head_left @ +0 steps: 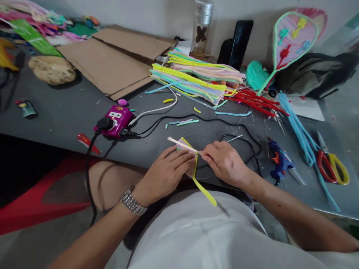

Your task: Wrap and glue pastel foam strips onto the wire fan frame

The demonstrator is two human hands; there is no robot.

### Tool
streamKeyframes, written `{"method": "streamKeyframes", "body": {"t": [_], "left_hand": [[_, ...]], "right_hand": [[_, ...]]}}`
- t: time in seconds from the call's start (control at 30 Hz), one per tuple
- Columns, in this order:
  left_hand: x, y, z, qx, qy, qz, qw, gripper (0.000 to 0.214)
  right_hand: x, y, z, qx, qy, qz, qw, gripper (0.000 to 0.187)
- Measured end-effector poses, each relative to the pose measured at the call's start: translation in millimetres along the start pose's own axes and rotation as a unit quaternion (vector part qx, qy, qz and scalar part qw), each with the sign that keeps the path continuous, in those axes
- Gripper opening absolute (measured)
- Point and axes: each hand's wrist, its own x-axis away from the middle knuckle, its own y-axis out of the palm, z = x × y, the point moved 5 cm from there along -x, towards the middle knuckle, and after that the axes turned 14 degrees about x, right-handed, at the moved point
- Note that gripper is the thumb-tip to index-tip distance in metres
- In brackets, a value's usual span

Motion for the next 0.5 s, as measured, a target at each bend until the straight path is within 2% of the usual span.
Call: {"method": "streamKeyframes", "body": {"t": [0.3,0.5], "left_hand": [[-6.3,-0.8,-6.1,-0.012,0.012,-0.004,1.000,0.042],[-9.8,-0.3,-7.2,-0.052,0.029,-0.014,0.998,0.028]], "right_hand": [[-1.3,0.2,2.2,-0.019,-0.010,-0.016,1.000,0.028],[-4.3,-1.1,3.7,-0.025,-0.011,-0.023,0.999,0.029]]}}
